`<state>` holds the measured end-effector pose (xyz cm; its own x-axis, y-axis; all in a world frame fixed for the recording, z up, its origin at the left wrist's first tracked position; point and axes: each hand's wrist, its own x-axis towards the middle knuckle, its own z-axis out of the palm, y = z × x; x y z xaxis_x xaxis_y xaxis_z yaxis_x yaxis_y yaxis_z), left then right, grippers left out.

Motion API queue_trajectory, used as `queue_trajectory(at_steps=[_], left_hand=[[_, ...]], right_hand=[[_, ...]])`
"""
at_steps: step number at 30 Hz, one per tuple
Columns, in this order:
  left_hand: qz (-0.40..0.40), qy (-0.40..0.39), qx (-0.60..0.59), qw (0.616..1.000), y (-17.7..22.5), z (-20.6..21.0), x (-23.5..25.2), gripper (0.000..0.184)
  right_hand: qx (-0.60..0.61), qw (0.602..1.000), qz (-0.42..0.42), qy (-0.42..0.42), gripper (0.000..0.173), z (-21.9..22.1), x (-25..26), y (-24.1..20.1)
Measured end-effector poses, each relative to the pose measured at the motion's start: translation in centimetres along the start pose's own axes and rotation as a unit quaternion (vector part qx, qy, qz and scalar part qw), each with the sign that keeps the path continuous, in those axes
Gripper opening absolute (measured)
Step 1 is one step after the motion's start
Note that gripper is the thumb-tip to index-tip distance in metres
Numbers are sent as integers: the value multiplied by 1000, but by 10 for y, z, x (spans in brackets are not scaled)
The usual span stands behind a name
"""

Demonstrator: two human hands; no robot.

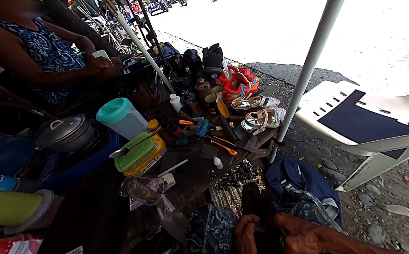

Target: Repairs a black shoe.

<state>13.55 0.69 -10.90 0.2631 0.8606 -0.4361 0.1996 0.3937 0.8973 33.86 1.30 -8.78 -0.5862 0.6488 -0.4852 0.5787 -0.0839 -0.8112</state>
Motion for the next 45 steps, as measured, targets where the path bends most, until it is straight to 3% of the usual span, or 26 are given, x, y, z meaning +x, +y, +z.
queue_trajectory(at_steps=[45], left_hand=[[-9, 3, -11, 1000, 0, 4, -1, 34]], right_hand=[[5, 1000, 12, -3, 37, 1, -3, 2]])
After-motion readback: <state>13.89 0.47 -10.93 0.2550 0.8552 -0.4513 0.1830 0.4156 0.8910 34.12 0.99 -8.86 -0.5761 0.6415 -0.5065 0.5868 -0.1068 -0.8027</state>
